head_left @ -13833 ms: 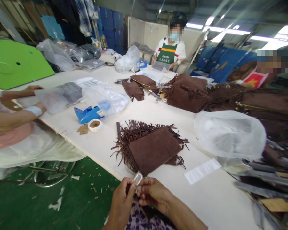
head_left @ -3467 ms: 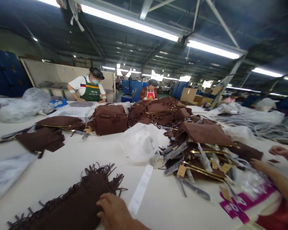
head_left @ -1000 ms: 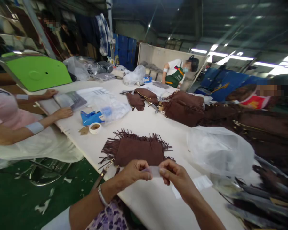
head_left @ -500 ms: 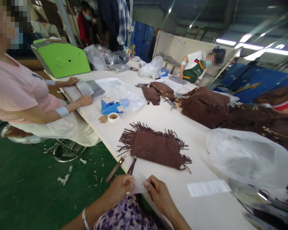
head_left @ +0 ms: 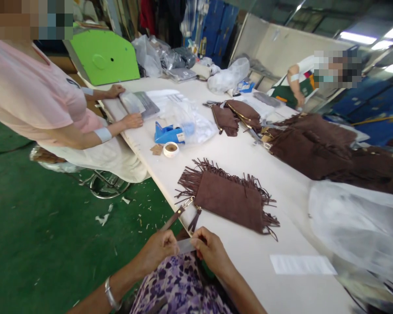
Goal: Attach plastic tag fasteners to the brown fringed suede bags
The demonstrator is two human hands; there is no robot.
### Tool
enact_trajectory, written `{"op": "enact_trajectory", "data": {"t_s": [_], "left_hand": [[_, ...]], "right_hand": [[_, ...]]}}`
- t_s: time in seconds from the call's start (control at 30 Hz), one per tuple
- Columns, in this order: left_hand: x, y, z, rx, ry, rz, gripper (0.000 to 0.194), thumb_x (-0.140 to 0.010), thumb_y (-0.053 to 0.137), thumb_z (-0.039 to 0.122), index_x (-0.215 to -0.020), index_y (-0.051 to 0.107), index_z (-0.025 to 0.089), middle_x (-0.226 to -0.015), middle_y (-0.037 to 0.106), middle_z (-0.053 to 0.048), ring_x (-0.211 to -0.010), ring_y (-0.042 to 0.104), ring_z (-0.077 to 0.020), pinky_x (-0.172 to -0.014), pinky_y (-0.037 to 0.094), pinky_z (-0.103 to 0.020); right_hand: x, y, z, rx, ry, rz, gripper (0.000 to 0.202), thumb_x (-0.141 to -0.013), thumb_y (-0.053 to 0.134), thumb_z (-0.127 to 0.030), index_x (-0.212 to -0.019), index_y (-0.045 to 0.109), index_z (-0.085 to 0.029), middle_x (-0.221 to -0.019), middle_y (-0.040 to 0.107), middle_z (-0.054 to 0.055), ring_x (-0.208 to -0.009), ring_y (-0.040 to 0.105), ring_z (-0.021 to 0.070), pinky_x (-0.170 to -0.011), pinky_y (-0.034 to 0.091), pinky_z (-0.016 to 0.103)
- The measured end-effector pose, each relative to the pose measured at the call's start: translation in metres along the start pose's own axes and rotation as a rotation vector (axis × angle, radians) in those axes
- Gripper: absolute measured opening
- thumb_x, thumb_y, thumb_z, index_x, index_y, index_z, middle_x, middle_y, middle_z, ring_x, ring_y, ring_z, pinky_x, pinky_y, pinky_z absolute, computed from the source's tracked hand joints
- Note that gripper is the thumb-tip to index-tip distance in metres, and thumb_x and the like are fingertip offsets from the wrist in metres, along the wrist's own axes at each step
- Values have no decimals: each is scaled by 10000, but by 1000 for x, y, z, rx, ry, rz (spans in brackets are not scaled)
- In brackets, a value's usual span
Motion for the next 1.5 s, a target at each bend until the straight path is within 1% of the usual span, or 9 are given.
{"op": "enact_trajectory", "data": {"t_s": [0.2,0.3,0.43,0.53,0.7,0.93,1.13,1.27,1.5], "left_hand": [[-8,5,-6,128,-2,-123,206,-658,678,245,-817,578,160,-746,611,13,-693,549,-159,-599,367,-245],[-15,14,-1,293,-31,-163,212,-649,700,283,-710,530,170,-668,619,6,-635,573,-169,-594,395,-263],[-21,12,-6,201,-44,-99,176,-675,660,293,-652,531,176,-598,652,-10,-565,576,-169,-551,370,-259],[-21,5,-15,98,-35,-54,177,-717,635,332,-678,580,168,-626,675,-13,-593,588,-173,-563,367,-258],[-17,1,-17,6,8,10,222,-790,570,348,-685,632,163,-673,677,-12,-654,580,-173,-614,372,-257],[-12,2,-17,8,1,31,219,-773,577,359,-730,627,150,-670,620,-9,-641,531,-172,-579,329,-258],[-10,2,-18,-30,-32,72,188,-749,575,335,-705,592,153,-652,553,9,-650,490,-163,-588,312,-260],[-10,2,-21,-42,-47,77,168,-755,562,318,-715,594,158,-659,554,14,-654,489,-160,-593,310,-262],[-14,4,-33,-53,-11,112,124,-729,592,282,-708,568,162,-658,544,32,-649,478,-150,-585,306,-255]], "right_hand": [[-1,8,-18,123,-45,-52,127,-859,514,-261,-762,565,-198,-624,589,-40,-600,518,114,-566,318,206],[-4,6,-24,232,-71,-37,243,-894,495,-337,-698,532,-198,-641,597,-28,-607,521,119,-555,291,219],[-19,-16,-19,372,43,154,313,-934,419,-425,-733,525,-211,-674,630,-2,-634,561,153,-564,286,247],[-34,-28,-18,508,141,323,255,-901,484,-452,-835,537,-212,-756,668,27,-710,606,190,-593,294,266],[-49,-15,-26,610,162,374,239,-862,537,-436,-931,535,-207,-776,679,45,-711,628,217,-597,294,285],[-52,-23,-17,260,184,301,191,-782,591,-382,-766,539,-199,-747,660,59,-736,610,218,-640,354,296],[-48,-9,-6,-84,267,145,248,-778,536,-376,-936,464,-199,-618,650,3,-441,545,155,-452,363,256],[-39,-4,-12,-303,297,73,413,-711,628,-358,-1036,444,-182,-715,692,24,-535,578,135,-446,345,210],[-29,-2,-19,-541,377,-15,439,-643,745,-335,-956,492,-161,-784,708,53,-586,564,98,-489,340,177]]}}
Point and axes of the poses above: each hand's wrist, its own x-axis away from the middle knuckle, its own y-axis out of the palm, z = x × y, the point moved 3 cm from there along -x, towards the middle knuckle
